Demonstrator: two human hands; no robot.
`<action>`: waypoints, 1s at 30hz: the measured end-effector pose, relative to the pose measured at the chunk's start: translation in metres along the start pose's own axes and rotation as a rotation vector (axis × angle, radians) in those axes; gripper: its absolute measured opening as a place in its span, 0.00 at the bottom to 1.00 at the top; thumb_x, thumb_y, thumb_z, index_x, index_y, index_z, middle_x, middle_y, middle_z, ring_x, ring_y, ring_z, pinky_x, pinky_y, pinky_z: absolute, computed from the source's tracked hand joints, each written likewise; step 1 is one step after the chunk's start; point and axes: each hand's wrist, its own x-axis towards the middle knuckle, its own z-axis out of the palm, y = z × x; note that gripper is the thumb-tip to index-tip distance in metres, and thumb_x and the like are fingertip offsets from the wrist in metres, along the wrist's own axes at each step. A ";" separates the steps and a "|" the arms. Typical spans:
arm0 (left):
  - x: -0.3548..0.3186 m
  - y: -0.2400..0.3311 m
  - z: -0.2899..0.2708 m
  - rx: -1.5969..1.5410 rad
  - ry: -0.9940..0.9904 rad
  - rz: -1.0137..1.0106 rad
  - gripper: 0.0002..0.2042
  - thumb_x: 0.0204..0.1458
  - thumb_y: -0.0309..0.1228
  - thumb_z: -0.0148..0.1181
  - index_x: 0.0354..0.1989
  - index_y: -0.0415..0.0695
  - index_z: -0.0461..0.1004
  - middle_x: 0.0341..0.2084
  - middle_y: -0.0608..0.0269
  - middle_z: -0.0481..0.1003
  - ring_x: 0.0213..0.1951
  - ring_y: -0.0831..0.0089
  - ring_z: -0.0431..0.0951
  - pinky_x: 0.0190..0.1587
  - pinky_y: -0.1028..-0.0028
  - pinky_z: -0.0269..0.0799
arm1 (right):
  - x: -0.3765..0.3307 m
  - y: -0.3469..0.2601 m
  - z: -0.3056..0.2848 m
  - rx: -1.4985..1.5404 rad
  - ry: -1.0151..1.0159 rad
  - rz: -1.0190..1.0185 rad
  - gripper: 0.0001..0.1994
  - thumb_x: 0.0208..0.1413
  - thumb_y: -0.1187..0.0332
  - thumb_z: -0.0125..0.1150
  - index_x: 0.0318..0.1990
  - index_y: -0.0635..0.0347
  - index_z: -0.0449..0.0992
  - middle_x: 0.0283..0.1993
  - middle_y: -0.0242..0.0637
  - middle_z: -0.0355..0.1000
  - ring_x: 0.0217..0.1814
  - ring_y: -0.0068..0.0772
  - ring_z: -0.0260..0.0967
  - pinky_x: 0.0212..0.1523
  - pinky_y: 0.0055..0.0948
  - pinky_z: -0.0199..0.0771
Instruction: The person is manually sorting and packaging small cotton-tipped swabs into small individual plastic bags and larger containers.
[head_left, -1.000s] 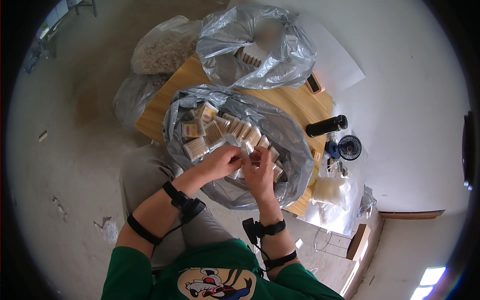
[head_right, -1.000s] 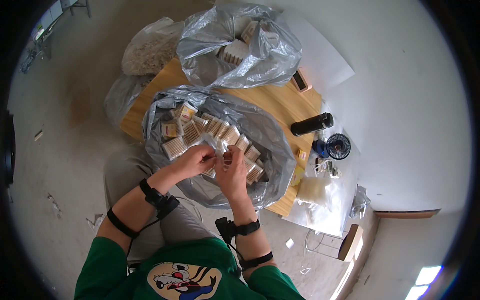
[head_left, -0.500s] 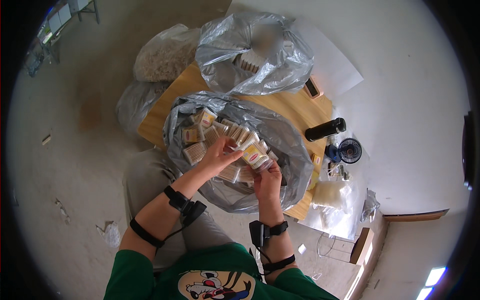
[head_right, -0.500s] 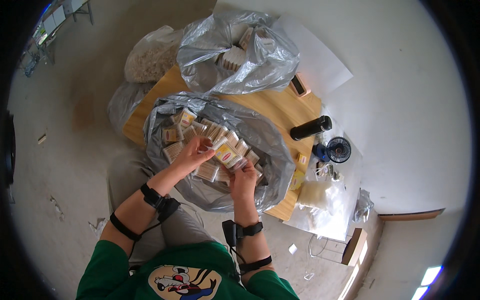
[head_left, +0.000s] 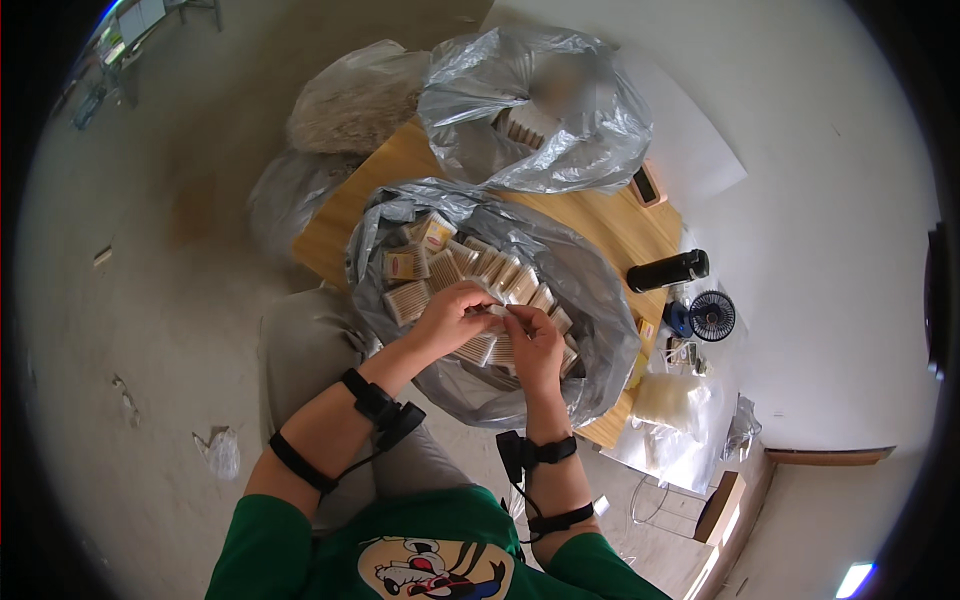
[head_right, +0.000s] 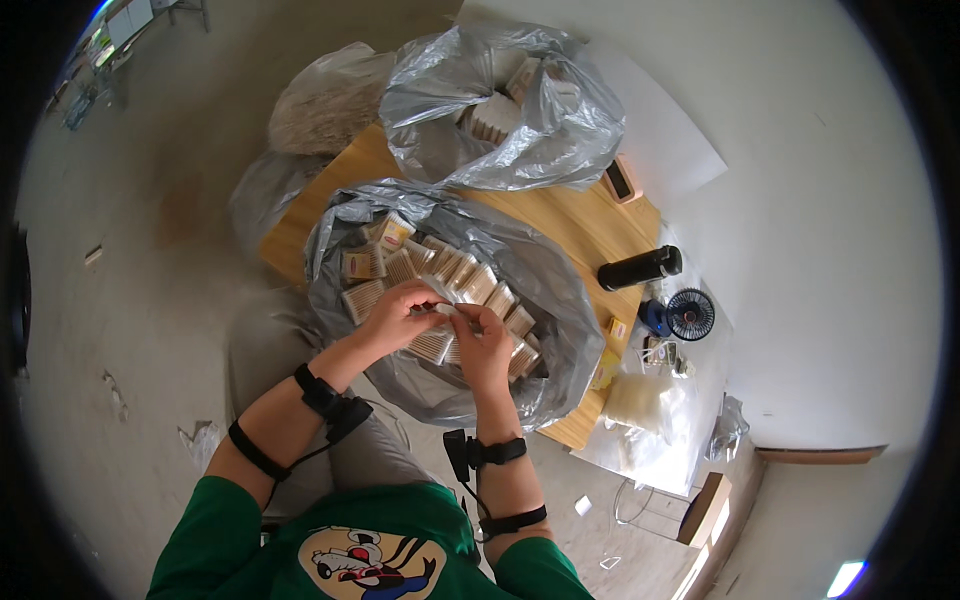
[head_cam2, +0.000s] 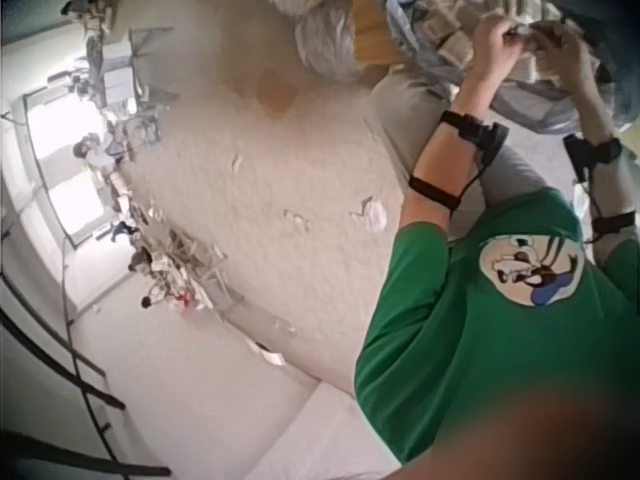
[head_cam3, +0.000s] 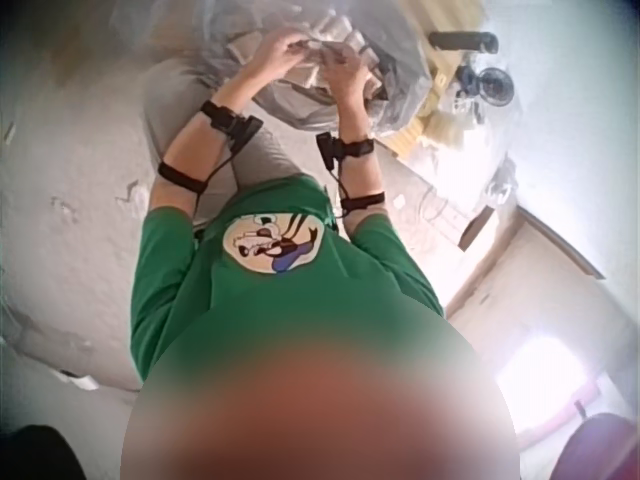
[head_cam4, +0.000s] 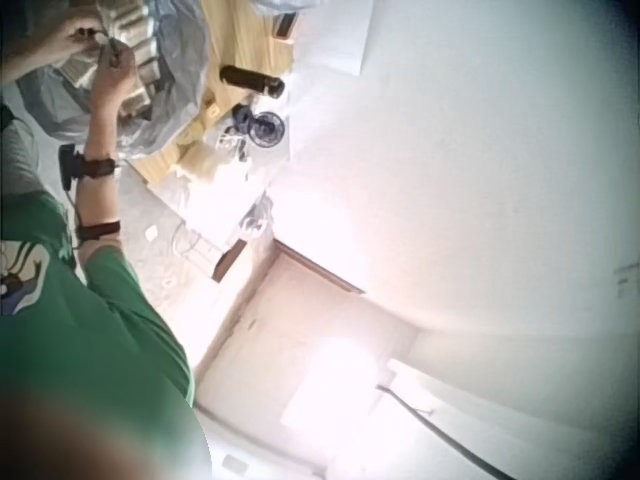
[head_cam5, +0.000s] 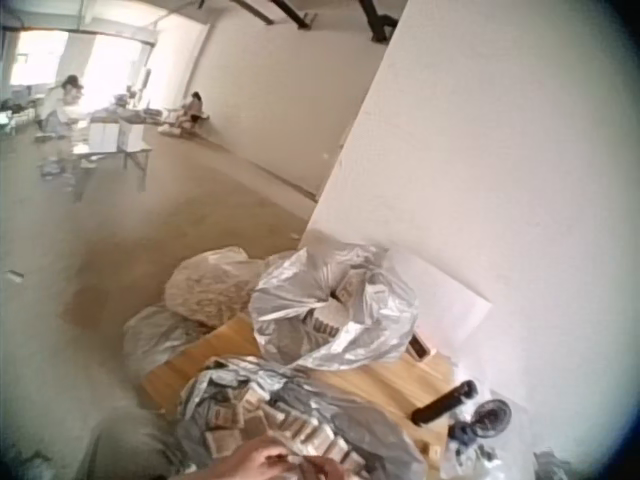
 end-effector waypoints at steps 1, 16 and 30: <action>0.000 -0.002 0.000 0.001 0.006 -0.003 0.07 0.46 0.25 0.65 0.33 0.40 0.76 0.28 0.66 0.73 0.31 0.77 0.73 0.33 0.77 0.70 | 0.000 0.002 0.001 0.096 0.007 0.043 0.12 0.50 0.73 0.64 0.43 0.62 0.76 0.32 0.34 0.74 0.34 0.25 0.70 0.37 0.23 0.69; 0.001 -0.010 0.000 -0.187 0.039 -0.127 0.04 0.51 0.26 0.61 0.31 0.38 0.76 0.29 0.67 0.73 0.31 0.82 0.69 0.33 0.80 0.67 | -0.003 0.012 0.014 0.530 0.070 0.144 0.03 0.52 0.77 0.62 0.30 0.62 0.74 0.27 0.23 0.68 0.29 0.11 0.60 0.30 0.13 0.61; 0.005 -0.013 0.002 0.109 0.131 0.072 0.03 0.45 0.23 0.63 0.26 0.37 0.75 0.21 0.57 0.71 0.24 0.63 0.72 0.27 0.70 0.67 | 0.003 -0.017 0.008 -0.087 0.009 -0.150 0.06 0.49 0.74 0.63 0.34 0.64 0.76 0.32 0.36 0.73 0.33 0.31 0.70 0.37 0.27 0.68</action>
